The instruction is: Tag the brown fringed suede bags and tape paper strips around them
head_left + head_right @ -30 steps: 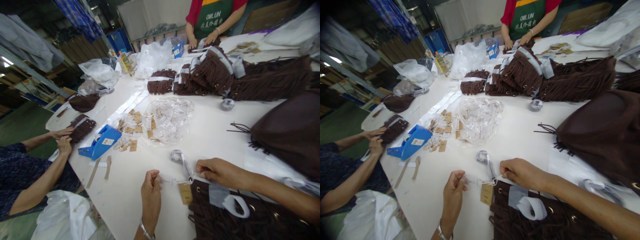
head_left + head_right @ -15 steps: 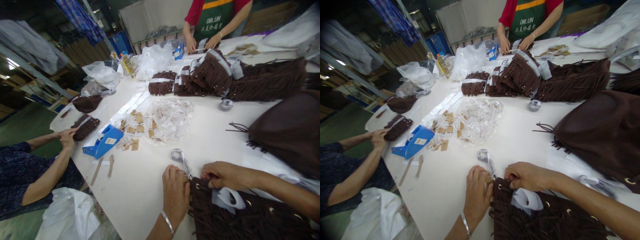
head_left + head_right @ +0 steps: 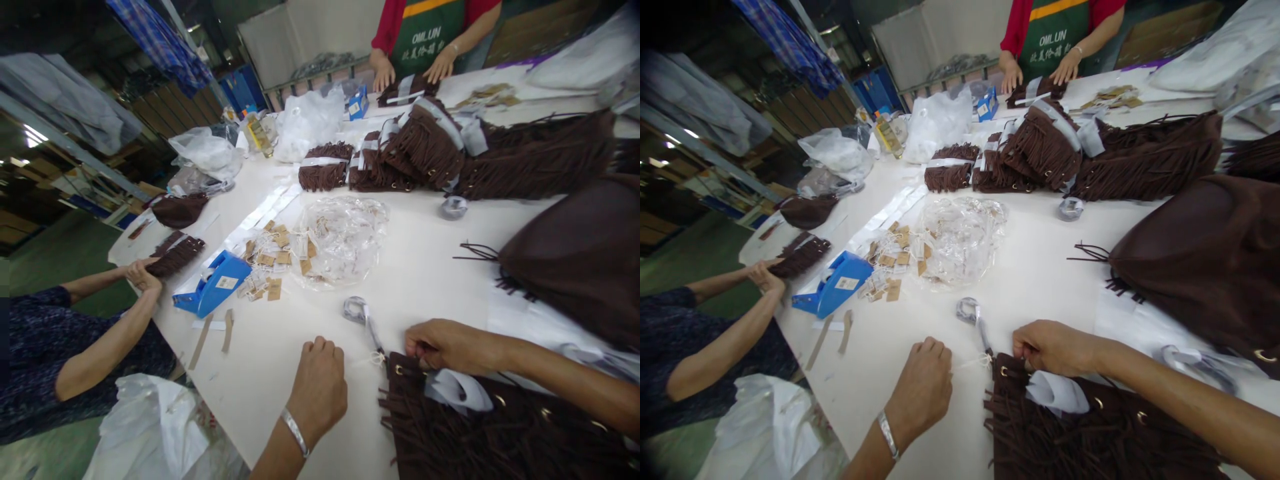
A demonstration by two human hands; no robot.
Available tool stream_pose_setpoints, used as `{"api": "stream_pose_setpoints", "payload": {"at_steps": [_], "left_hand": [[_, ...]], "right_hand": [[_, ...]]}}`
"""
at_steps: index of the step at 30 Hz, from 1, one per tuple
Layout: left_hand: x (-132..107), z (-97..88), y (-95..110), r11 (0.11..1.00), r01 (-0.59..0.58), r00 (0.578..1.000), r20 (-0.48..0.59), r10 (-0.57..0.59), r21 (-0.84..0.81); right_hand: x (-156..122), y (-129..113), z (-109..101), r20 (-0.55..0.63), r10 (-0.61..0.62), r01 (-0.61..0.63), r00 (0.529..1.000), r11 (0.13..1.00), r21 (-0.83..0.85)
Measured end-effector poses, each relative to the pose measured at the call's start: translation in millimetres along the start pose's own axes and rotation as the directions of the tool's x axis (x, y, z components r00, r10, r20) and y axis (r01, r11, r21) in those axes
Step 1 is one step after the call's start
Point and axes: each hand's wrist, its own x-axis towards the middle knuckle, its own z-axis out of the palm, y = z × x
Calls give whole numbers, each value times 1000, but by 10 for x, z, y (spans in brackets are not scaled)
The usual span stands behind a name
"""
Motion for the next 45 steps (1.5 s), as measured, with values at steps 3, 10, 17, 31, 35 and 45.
{"api": "stream_pose_setpoints", "payload": {"at_steps": [3, 10, 17, 31, 35, 45], "left_hand": [[27, 65, 52, 999, -1, 999, -40, 0, -40], [4, 226, 32, 992, 55, 991, -119, -69, -114], [-221, 39, -147, 951, 55, 998, 56, -40, -304], [347, 193, 590, 817, -205, 979, -129, 161, -539], [397, 118, 576, 799, -238, 966, -49, 254, -553], [366, 85, 649, 867, -372, 922, -26, 386, -331]], "right_hand": [[-5, 3, 11, -11, -6, 6, 1000, 1000, -8], [-1, -16, -12, 6, 1, -1, 1000, 1000, 2], [-4, 55, 18, 37, -9, 10, 999, 999, -37], [902, -644, -349, -88, -256, 193, 963, 876, -442], [744, -535, -437, -210, -183, 77, 960, 898, -433], [-225, -92, -443, -65, 211, -176, 975, 920, 350]]}}
